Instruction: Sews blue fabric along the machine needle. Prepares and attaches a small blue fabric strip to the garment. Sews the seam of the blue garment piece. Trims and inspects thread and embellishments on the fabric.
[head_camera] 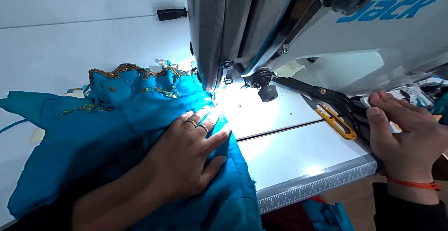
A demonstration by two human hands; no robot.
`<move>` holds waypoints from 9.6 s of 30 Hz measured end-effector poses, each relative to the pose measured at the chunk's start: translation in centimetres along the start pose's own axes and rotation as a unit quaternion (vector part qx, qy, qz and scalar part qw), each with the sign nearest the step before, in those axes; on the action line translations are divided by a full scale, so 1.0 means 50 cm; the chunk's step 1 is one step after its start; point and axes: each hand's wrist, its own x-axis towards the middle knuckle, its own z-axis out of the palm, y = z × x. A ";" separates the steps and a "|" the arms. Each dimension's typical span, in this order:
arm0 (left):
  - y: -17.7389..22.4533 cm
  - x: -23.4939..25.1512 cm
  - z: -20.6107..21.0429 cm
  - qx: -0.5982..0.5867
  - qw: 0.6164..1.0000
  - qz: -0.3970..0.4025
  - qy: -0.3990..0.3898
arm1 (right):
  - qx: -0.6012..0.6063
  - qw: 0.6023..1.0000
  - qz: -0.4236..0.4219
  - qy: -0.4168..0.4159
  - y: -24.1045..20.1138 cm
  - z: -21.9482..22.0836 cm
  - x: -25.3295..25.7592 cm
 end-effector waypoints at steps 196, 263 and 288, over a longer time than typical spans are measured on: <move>-0.006 -0.031 -0.004 -0.042 0.977 0.142 0.155 | 0.376 0.808 -0.400 -0.212 -0.347 0.112 0.045; -0.033 -0.024 0.022 -0.106 0.986 0.107 0.074 | 0.261 0.830 -0.452 -0.199 -0.362 0.105 0.047; -0.078 -0.002 0.027 -0.097 0.990 0.080 0.060 | 0.269 0.810 -0.478 -0.205 -0.362 0.133 0.090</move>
